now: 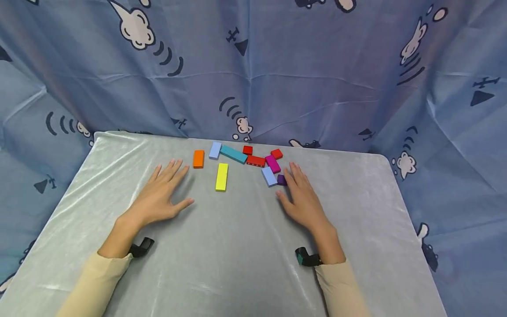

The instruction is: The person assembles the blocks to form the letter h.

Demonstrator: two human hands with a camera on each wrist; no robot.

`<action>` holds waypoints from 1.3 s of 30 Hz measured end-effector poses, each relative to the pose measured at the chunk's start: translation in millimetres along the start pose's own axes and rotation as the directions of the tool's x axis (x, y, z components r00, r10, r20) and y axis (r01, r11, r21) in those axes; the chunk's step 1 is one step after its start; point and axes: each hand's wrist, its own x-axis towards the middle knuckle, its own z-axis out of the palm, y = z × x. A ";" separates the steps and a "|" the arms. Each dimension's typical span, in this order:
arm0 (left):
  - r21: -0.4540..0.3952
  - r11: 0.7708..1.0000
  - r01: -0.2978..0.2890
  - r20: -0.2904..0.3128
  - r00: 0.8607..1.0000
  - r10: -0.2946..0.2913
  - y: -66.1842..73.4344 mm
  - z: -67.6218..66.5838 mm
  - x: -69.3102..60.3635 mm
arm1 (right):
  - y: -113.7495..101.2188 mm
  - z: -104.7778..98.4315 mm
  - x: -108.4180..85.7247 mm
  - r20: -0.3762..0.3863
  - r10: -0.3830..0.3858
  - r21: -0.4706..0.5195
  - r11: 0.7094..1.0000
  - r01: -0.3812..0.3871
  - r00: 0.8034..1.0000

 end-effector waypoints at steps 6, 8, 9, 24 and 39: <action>-0.001 0.998 -0.069 0.034 0.997 0.069 15.9 5.1 19.7 | -12.2 -2.5 17.8 0.051 -0.043 -0.013 0.999 0.044 0.998; 0.010 0.996 -0.087 0.036 0.996 0.086 20.2 5.7 27.9 | -16.9 -1.7 27.1 0.064 -0.073 -0.021 0.997 0.075 0.995; 0.018 0.995 -0.094 0.039 0.995 0.093 22.3 5.7 31.9 | -19.7 -1.0 32.1 0.069 -0.090 -0.020 0.996 0.091 0.994; 0.012 0.996 -0.088 0.105 0.991 0.087 33.3 14.3 49.8 | -68.2 24.0 88.3 0.222 -0.208 -0.014 0.976 0.216 0.953; -0.041 0.989 -0.145 0.221 0.964 0.150 46.5 29.3 75.2 | -76.9 45.0 119.9 0.249 -0.149 -0.035 0.986 0.162 0.957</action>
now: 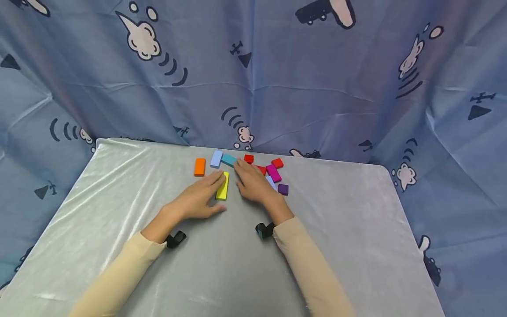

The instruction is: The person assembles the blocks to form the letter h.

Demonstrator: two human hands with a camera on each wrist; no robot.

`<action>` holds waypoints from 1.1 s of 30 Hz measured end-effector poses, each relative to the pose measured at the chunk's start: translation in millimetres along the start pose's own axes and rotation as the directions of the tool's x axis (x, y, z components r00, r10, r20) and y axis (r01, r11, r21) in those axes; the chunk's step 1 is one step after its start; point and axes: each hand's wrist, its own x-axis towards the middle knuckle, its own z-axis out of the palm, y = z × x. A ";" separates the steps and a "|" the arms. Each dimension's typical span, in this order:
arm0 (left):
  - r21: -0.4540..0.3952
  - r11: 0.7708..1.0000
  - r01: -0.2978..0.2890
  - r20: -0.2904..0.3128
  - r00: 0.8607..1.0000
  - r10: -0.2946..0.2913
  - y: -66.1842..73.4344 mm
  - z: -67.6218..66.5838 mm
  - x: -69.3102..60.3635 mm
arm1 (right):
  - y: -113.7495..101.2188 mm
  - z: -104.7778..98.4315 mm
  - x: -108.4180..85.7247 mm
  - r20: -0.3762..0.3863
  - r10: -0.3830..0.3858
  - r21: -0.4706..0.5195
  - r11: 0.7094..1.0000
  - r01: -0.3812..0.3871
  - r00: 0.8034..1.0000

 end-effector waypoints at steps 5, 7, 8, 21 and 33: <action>0.009 1.000 0.013 0.025 1.000 -0.013 -1.8 0.7 7.2 | -2.0 1.4 2.8 -0.011 0.009 -0.033 0.999 -0.010 1.000; -0.003 1.000 0.023 0.027 0.999 -0.023 -3.0 0.9 7.6 | -4.5 1.3 3.4 -0.018 0.010 -0.047 0.999 -0.010 1.000; -0.012 1.000 0.029 0.028 0.999 -0.029 -3.4 1.2 7.5 | -5.7 1.5 3.4 -0.020 0.011 -0.059 0.998 -0.012 1.000; 0.032 0.999 0.042 0.006 0.999 -0.042 -1.9 4.2 -2.4 | -19.6 8.4 -8.5 -0.044 0.008 -0.107 0.994 -0.013 0.999; 0.034 0.999 0.033 -0.044 0.999 -0.031 -5.8 6.2 -22.0 | -32.0 13.9 -12.1 -0.063 -0.031 -0.212 0.977 0.017 0.998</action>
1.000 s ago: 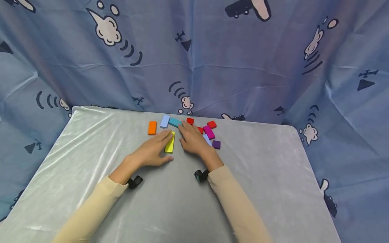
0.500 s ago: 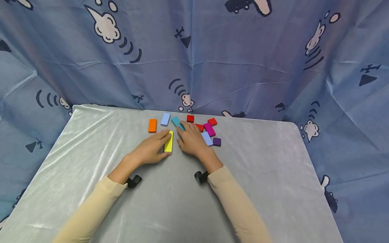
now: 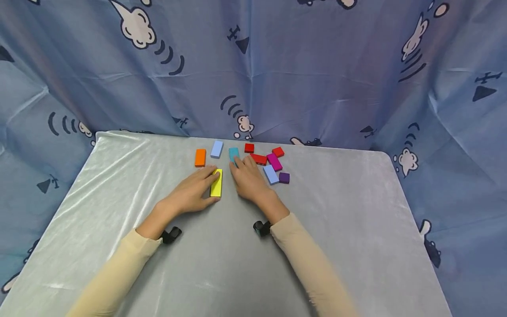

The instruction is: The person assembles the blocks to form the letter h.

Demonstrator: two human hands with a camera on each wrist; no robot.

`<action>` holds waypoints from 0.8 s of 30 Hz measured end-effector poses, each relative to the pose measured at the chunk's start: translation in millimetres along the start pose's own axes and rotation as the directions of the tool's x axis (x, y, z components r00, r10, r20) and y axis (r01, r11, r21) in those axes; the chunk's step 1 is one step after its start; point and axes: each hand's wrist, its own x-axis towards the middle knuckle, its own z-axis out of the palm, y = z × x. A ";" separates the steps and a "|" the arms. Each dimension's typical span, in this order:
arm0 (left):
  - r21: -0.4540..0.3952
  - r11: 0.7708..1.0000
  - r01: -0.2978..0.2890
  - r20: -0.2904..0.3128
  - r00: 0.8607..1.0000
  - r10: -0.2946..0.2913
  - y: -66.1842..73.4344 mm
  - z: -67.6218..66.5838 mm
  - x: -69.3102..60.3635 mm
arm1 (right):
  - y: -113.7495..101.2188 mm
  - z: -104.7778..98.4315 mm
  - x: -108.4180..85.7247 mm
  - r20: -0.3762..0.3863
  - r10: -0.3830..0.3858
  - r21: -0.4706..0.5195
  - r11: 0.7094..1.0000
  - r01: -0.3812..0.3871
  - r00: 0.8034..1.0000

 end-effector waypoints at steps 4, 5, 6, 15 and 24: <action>-0.021 1.000 0.006 -0.030 1.000 -0.007 -3.1 -2.3 -4.9 | 4.1 -5.6 9.7 -0.019 -0.021 0.030 0.999 0.022 1.000; -0.029 1.000 0.009 -0.031 0.999 -0.010 -3.4 -2.7 -6.8 | 6.7 -6.2 12.3 -0.017 -0.028 0.037 0.999 0.029 0.999; -0.036 0.999 0.009 -0.033 0.999 -0.010 -3.8 -3.1 -8.8 | 9.4 -7.3 14.6 -0.009 -0.034 0.045 0.998 0.034 0.999; -0.024 1.000 -0.019 -0.022 1.000 0.019 -3.9 -6.7 -21.7 | 30.4 -11.6 32.2 0.186 -0.042 0.143 0.990 0.015 0.982; -0.024 1.000 -0.017 0.013 1.000 0.018 -0.9 -7.9 -28.2 | 21.8 -14.1 34.9 0.180 -0.021 0.100 0.995 0.003 0.983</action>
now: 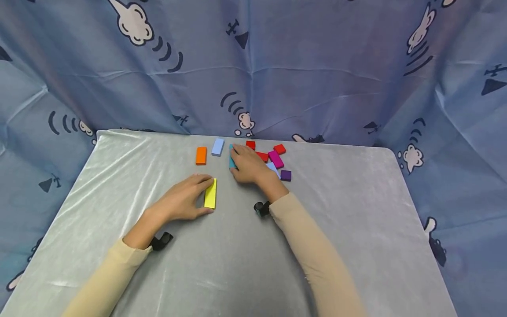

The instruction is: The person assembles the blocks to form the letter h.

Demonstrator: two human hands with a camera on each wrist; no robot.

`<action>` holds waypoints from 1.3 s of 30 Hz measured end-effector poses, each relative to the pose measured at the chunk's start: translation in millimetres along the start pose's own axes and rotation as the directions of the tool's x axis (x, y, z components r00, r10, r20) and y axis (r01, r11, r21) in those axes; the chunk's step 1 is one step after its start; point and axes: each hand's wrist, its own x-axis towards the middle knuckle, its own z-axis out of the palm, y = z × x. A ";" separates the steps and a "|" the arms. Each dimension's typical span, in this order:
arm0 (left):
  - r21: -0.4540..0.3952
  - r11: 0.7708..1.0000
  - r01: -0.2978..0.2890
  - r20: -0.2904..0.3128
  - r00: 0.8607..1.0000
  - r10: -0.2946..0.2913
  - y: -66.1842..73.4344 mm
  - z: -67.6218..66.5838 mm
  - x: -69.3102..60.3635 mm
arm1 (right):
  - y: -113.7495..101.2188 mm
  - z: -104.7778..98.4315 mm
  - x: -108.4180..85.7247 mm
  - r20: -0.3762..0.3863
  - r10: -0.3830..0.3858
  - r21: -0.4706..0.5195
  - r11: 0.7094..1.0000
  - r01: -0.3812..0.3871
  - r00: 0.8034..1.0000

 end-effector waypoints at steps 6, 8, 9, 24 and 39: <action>0.007 1.000 -0.006 -0.039 0.999 0.007 3.0 4.5 -8.6 | -14.6 1.6 0.9 -0.034 0.021 -0.137 0.990 -0.026 0.999; 0.020 1.000 -0.012 -0.041 0.999 0.013 4.2 6.1 -12.1 | -17.3 3.9 0.2 -0.044 0.042 -0.148 0.988 -0.048 0.998; 0.025 1.000 -0.015 -0.041 0.999 0.016 4.9 6.9 -13.7 | -18.1 4.8 -0.3 -0.048 0.048 -0.147 0.988 -0.055 0.998; 0.072 0.997 -0.030 -0.012 0.999 0.031 12.5 12.7 -21.9 | -6.1 4.1 -1.4 -0.073 0.063 0.012 0.998 -0.062 0.995; 0.079 0.988 -0.136 -0.127 0.981 0.145 16.3 14.4 -53.8 | -8.9 3.5 0.1 -0.067 0.091 0.051 0.995 -0.088 0.994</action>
